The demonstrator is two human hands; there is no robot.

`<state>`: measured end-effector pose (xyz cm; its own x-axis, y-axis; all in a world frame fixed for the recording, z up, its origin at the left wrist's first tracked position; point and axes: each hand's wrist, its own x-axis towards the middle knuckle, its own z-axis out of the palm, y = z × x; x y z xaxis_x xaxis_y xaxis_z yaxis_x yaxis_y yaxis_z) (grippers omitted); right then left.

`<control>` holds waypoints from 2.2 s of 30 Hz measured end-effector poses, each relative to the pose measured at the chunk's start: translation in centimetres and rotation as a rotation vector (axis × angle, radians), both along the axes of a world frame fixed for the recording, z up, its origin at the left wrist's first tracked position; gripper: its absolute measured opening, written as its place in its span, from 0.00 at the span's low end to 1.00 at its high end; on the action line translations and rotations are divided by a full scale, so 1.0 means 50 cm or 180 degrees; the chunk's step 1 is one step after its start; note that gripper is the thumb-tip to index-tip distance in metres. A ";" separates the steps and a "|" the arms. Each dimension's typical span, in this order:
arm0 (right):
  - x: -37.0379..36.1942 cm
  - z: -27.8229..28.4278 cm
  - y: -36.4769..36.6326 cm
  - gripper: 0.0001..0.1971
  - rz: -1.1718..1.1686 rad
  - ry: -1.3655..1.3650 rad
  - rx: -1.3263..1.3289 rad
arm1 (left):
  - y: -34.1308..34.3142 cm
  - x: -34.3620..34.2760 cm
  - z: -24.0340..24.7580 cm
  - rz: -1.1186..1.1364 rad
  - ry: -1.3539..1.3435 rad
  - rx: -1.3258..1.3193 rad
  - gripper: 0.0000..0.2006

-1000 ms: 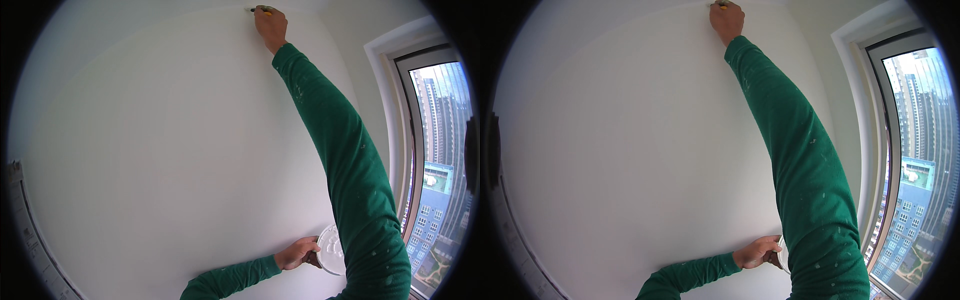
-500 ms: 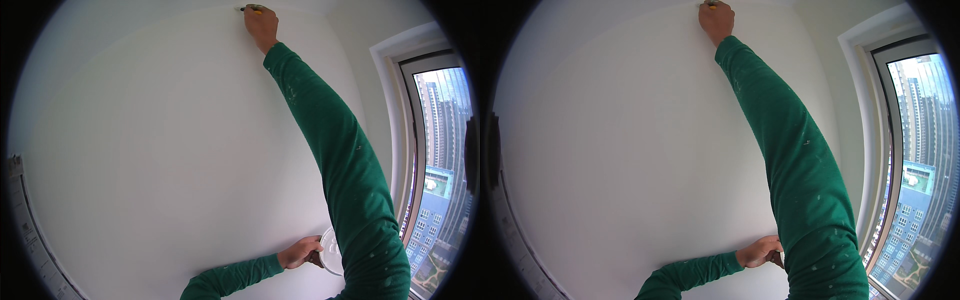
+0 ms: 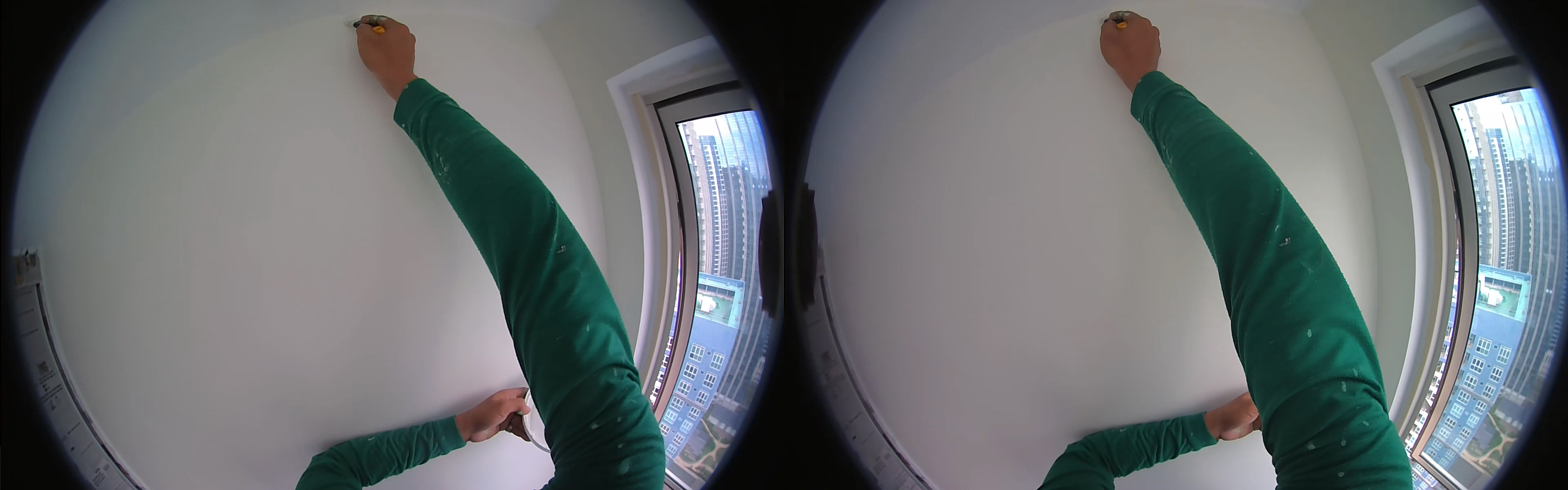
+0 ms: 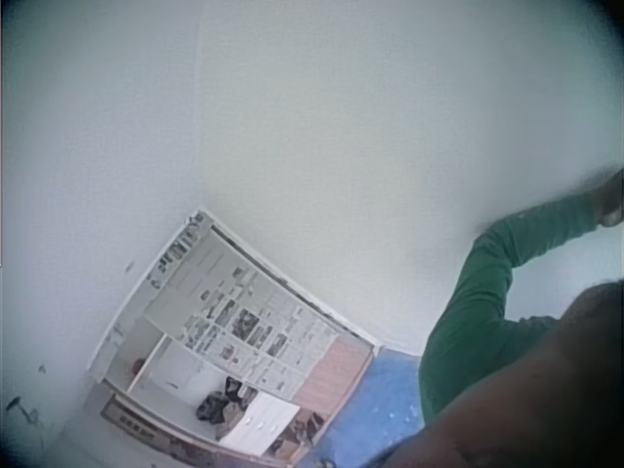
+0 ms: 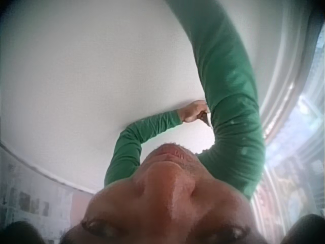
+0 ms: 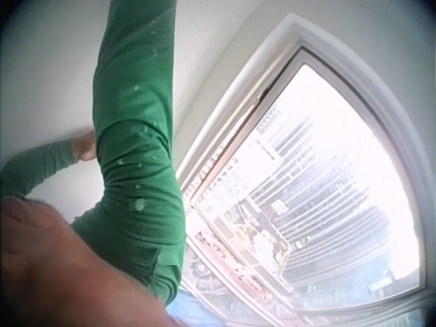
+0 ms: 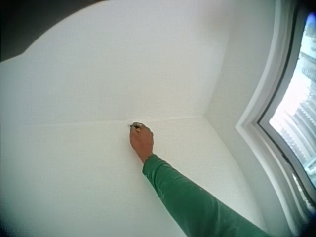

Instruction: The person uses a small brush to apply white paint to the upper sections of a wall and the ceiling. They repeatedly dip the brush into a small white container held in the other hand to reload paint. The work focuses on the edges and corners near a large window.

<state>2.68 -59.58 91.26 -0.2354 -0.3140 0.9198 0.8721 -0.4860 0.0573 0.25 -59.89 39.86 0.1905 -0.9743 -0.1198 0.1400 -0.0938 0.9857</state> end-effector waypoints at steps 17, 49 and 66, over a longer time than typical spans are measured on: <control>-0.011 -0.008 -0.081 0.17 -0.0270 -0.0185 0.0645 | -0.016 0.023 -0.026 -0.0212 -0.0170 -0.0058 0.20; -0.119 0.061 -0.135 0.16 -0.0943 0.0303 -0.0610 | -0.016 0.038 -0.036 -0.0507 -0.0133 -0.0157 0.23; -0.010 0.070 -0.048 0.14 -0.2418 -0.0811 -0.0616 | -0.019 0.039 -0.034 -0.0424 -0.0243 -0.0090 0.21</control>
<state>2.19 -61.96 94.74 -0.5285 0.1735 0.8310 0.2586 -0.8995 0.3523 2.19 -60.87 38.15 0.0667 -0.9944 -0.0821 0.0528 -0.0787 0.9955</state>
